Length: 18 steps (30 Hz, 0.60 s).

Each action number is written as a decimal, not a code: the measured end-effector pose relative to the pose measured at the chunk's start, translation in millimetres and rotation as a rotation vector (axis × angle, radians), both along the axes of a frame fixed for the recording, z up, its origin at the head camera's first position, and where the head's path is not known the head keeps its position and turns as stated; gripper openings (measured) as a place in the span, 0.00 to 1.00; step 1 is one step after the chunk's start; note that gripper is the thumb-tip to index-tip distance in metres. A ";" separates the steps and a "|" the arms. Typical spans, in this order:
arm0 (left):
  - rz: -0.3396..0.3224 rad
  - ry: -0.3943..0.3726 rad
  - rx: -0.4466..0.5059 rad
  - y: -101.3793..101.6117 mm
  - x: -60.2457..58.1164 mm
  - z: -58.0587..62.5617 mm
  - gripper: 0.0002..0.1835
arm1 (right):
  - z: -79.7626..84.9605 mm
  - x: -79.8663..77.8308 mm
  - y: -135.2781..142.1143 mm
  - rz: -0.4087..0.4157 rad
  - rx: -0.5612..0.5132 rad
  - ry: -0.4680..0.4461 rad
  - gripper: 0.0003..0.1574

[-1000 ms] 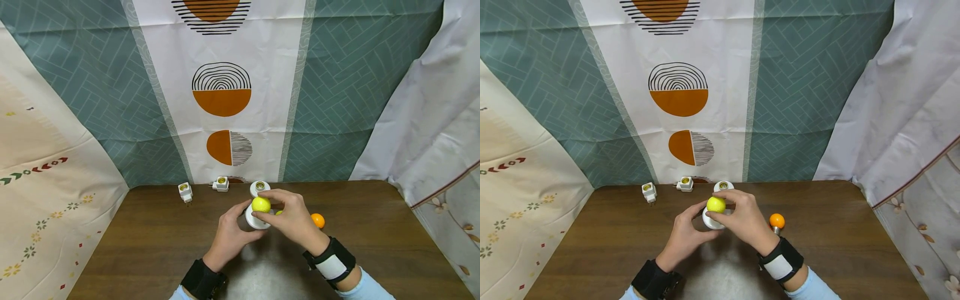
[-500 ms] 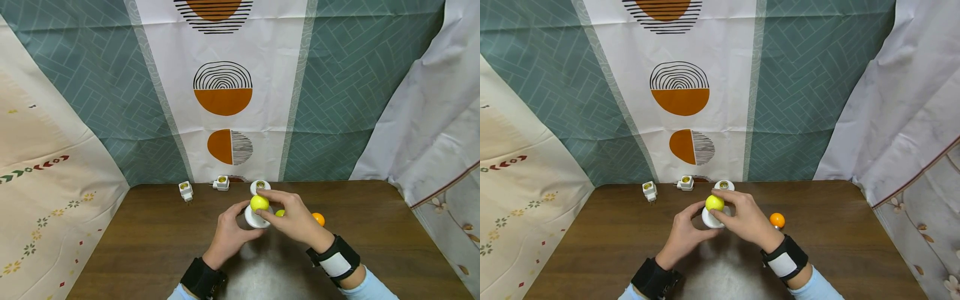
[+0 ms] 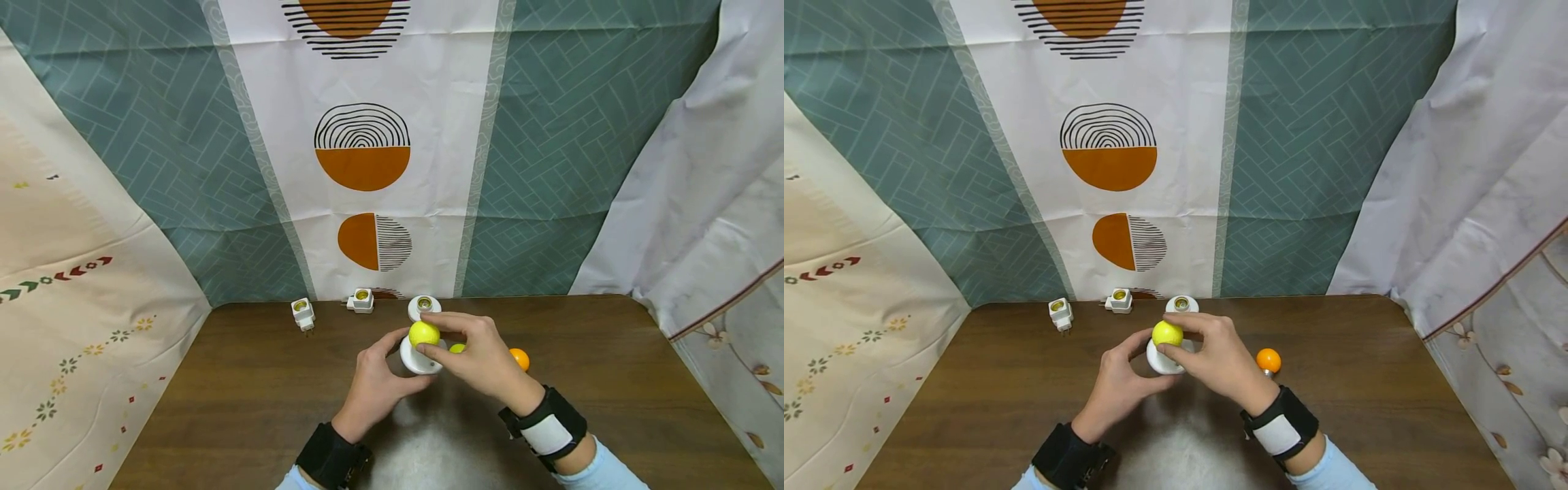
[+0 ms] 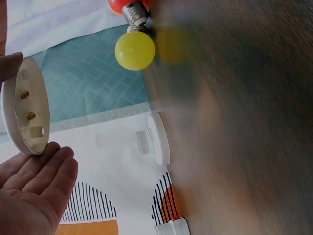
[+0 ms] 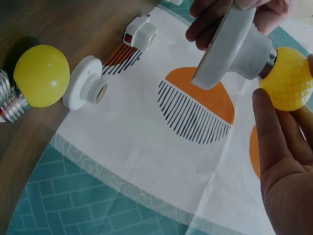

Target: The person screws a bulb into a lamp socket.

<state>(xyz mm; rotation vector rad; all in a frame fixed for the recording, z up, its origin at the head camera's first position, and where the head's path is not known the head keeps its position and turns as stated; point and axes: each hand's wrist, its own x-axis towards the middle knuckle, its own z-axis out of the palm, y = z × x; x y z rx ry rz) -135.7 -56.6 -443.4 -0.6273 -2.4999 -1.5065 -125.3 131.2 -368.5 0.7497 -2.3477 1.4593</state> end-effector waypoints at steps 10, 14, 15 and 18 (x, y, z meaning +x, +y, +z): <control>0.053 0.043 -0.019 0.5 -0.1 0.1 0.38 | -18.2 -10.2 0.2 -0.033 -0.047 0.023 0.26; 0.043 0.042 -0.017 -0.2 -0.5 0.1 0.38 | -17.3 -10.6 1.5 -0.035 -0.025 0.030 0.26; 0.032 0.036 -0.011 -0.5 -0.6 0.0 0.38 | -16.8 -10.8 2.3 -0.028 -0.015 0.022 0.27; -0.002 0.004 0.014 -1.9 -1.8 -0.9 0.38 | -14.3 -11.5 5.8 0.019 0.020 0.003 0.31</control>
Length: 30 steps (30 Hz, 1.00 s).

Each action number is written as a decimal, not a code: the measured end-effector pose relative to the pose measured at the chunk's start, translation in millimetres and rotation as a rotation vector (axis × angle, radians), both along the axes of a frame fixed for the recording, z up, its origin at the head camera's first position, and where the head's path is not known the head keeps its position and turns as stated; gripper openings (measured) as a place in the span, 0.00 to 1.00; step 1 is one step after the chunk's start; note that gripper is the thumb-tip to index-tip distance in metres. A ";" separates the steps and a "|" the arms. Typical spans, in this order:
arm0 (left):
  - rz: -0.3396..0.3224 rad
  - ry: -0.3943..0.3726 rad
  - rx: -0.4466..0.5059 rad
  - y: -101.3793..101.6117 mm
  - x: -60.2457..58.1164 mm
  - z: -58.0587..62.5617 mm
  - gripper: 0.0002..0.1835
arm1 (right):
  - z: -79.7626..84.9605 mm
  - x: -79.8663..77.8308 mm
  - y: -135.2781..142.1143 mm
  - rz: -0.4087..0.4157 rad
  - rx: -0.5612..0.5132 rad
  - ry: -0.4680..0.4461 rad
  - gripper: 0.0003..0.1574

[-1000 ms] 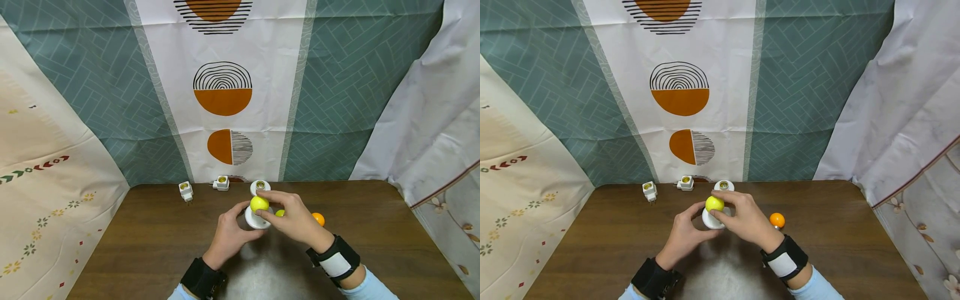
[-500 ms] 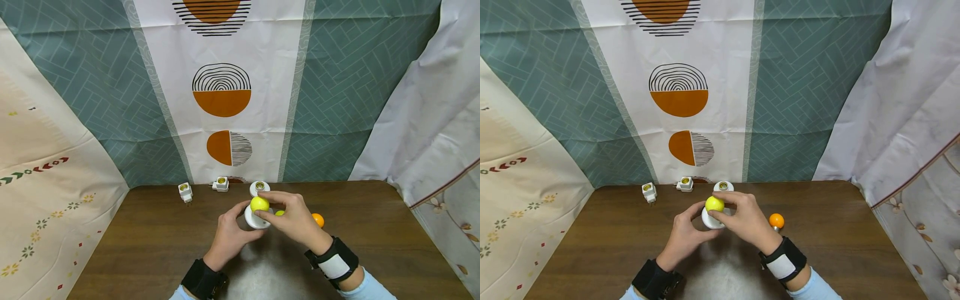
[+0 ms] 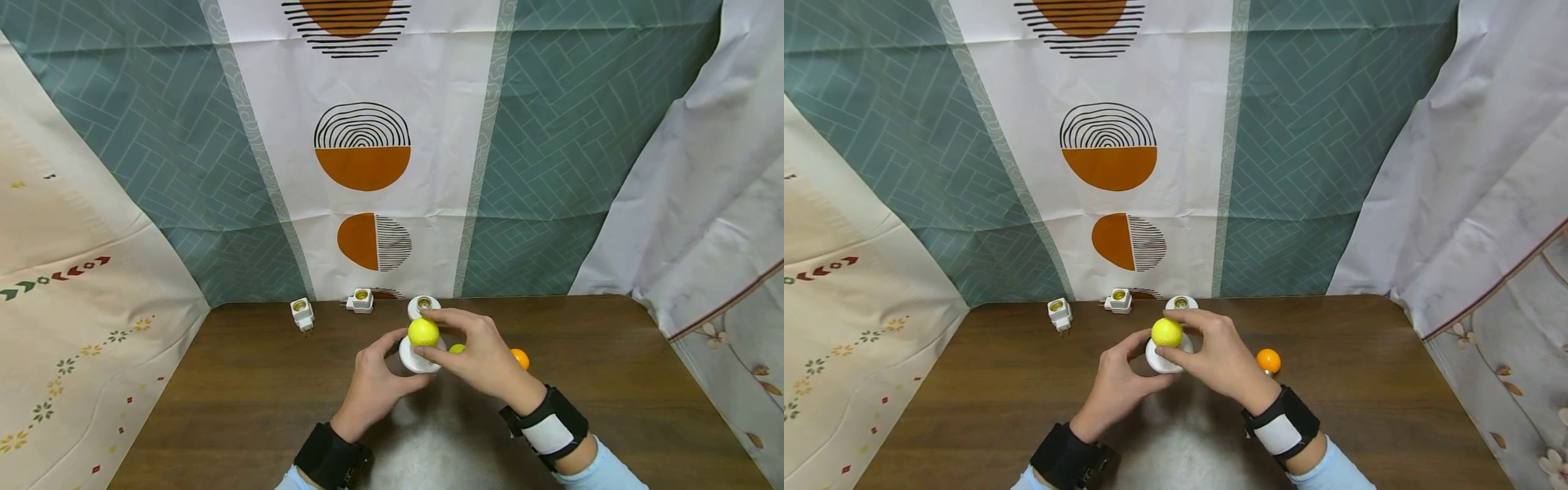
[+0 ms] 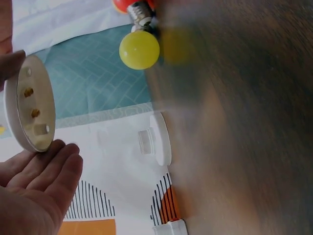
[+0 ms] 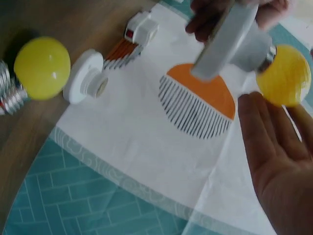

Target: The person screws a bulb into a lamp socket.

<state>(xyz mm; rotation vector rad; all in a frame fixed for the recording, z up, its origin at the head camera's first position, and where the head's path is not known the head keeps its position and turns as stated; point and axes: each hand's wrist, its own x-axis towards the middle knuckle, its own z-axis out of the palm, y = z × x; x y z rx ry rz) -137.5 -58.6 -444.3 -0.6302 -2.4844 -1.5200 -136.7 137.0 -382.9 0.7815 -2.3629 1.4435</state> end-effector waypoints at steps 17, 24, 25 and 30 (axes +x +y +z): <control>-0.031 0.001 -0.027 -1.2 1.0 -0.6 0.41 | 1.7 0.4 2.1 0.118 0.037 -0.070 0.28; -0.008 0.020 -0.027 -0.2 0.8 -1.4 0.39 | 1.6 2.1 -0.8 0.080 -0.013 -0.055 0.28; -0.007 0.018 -0.026 -0.2 0.9 -1.1 0.39 | 1.7 2.2 -1.2 0.073 -0.018 -0.053 0.28; 0.012 0.016 -0.025 1.1 1.3 1.1 0.39 | 2.9 2.3 -2.4 0.020 -0.022 -0.026 0.28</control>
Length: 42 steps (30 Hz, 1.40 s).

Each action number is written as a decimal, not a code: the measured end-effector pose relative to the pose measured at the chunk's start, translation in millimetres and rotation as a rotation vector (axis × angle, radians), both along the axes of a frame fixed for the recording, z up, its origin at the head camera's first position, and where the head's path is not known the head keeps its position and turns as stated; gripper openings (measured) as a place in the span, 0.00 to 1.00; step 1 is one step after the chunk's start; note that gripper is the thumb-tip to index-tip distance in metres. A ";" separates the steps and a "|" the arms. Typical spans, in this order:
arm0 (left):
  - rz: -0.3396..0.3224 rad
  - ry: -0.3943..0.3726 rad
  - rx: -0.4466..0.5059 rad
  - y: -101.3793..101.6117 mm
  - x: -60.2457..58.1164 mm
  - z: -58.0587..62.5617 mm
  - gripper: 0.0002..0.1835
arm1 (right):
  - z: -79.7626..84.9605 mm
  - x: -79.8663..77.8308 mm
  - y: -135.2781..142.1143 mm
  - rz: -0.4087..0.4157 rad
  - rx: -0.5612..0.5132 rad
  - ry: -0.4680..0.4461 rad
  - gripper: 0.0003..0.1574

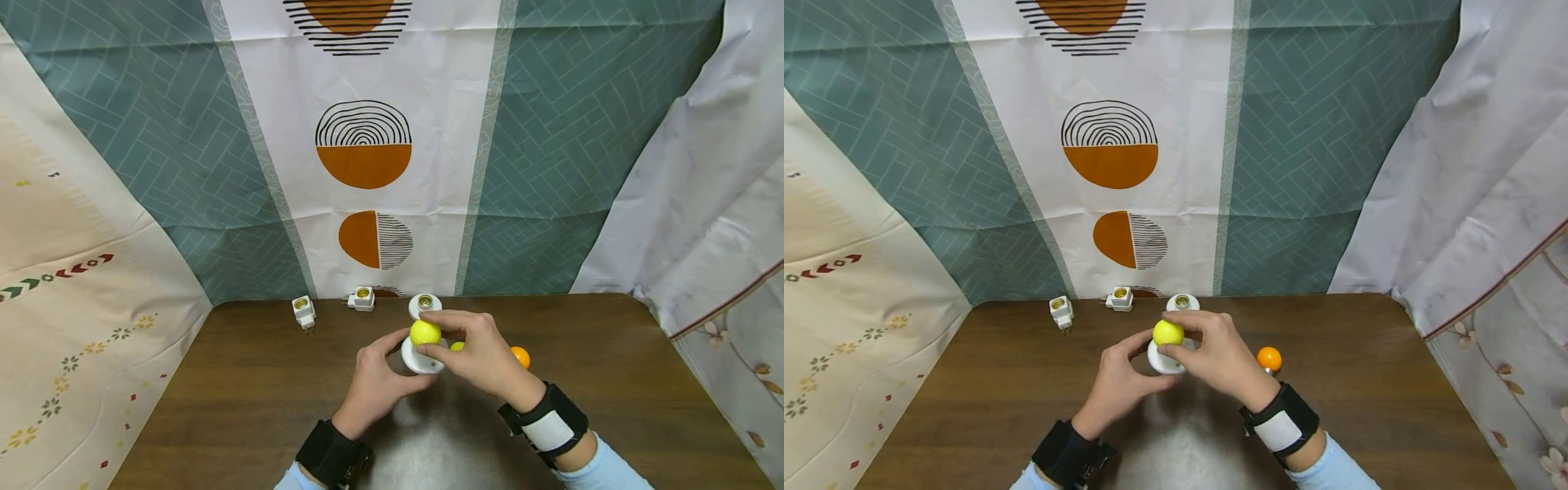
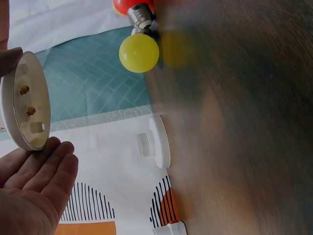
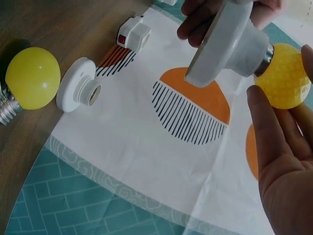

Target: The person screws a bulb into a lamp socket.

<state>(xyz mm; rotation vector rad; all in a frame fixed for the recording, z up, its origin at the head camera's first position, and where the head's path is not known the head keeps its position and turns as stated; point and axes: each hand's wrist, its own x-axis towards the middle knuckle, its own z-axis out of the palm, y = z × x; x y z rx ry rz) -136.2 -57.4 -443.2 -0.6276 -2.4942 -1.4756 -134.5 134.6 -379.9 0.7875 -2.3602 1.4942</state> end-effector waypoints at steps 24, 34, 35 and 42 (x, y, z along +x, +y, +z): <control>-0.007 0.008 0.043 1.3 0.2 -0.2 0.36 | -1.4 -1.2 2.6 0.002 -0.009 -0.004 0.31; -0.044 -0.005 0.055 -1.0 0.0 -0.2 0.37 | -1.6 -1.5 3.4 0.106 0.014 -0.030 0.28; -0.043 -0.004 0.057 -1.2 0.0 -0.4 0.38 | -1.6 -1.6 3.1 0.102 0.014 -0.025 0.27; -0.031 0.023 0.012 -1.1 0.8 -0.4 0.36 | -1.8 -1.1 1.4 0.053 -0.008 -0.016 0.26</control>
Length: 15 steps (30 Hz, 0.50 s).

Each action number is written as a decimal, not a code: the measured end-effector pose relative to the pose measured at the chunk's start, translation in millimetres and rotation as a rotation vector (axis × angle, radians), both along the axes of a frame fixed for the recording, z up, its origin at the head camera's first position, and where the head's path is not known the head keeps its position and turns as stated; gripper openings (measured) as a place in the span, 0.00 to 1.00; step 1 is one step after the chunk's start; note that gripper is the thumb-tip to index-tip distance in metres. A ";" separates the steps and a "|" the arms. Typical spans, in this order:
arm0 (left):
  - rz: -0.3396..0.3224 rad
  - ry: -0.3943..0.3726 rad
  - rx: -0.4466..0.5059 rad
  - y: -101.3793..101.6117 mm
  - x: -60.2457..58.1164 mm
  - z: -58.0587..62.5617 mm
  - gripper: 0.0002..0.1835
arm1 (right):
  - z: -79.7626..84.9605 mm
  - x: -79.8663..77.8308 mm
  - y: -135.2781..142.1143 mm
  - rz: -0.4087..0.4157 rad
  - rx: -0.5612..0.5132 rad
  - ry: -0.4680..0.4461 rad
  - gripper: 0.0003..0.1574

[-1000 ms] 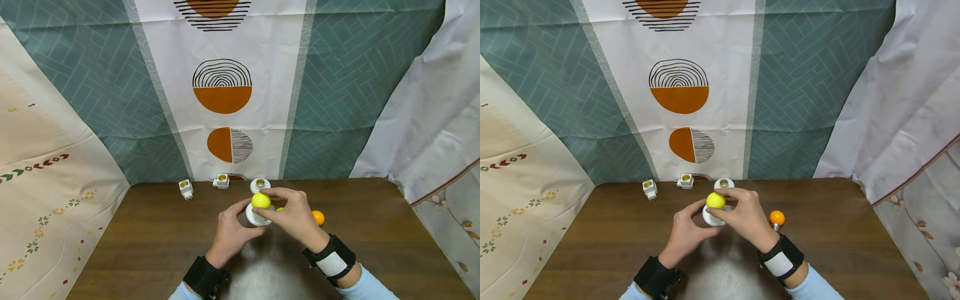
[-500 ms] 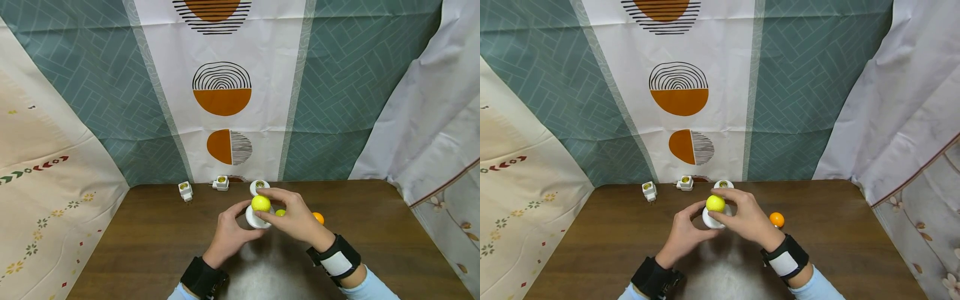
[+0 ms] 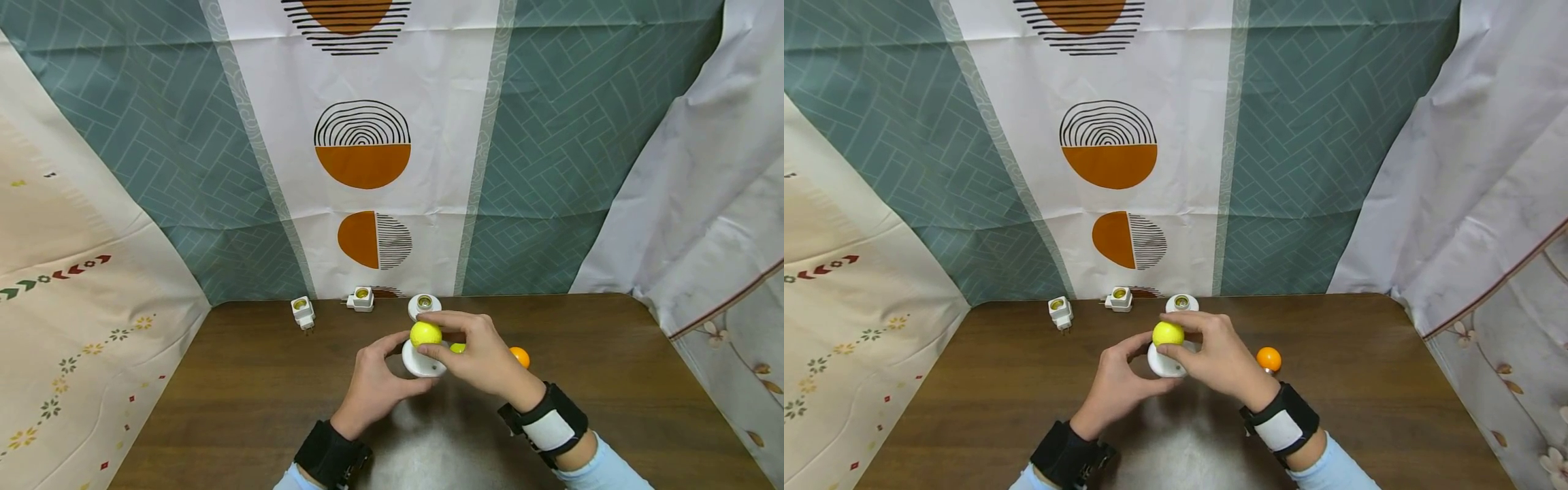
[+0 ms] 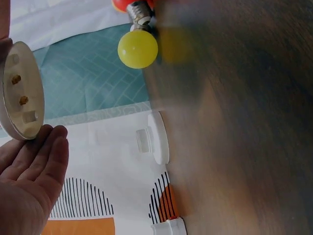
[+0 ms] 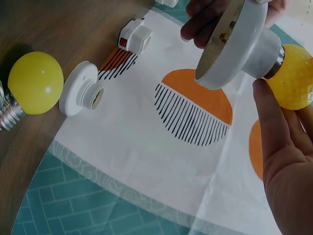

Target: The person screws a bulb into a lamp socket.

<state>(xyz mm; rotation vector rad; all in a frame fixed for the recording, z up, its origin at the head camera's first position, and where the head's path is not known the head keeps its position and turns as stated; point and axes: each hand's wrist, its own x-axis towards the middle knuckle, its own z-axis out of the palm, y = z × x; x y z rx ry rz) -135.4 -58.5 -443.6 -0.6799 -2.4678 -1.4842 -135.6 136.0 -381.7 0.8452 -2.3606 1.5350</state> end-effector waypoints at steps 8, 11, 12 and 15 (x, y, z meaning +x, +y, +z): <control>0.042 0.052 0.002 1.8 1.0 1.9 0.36 | 0.9 2.2 -5.1 -0.116 -0.088 0.013 0.26; 0.065 0.073 0.003 2.7 1.0 1.2 0.36 | 0.5 2.9 -7.1 -0.162 -0.106 0.016 0.26; 0.072 0.078 0.001 3.0 1.0 0.6 0.36 | 0.3 3.2 -7.6 -0.172 -0.104 0.014 0.27; 0.084 0.087 -0.002 3.3 0.4 -0.5 0.36 | 0.1 3.3 -7.2 -0.182 -0.079 0.005 0.27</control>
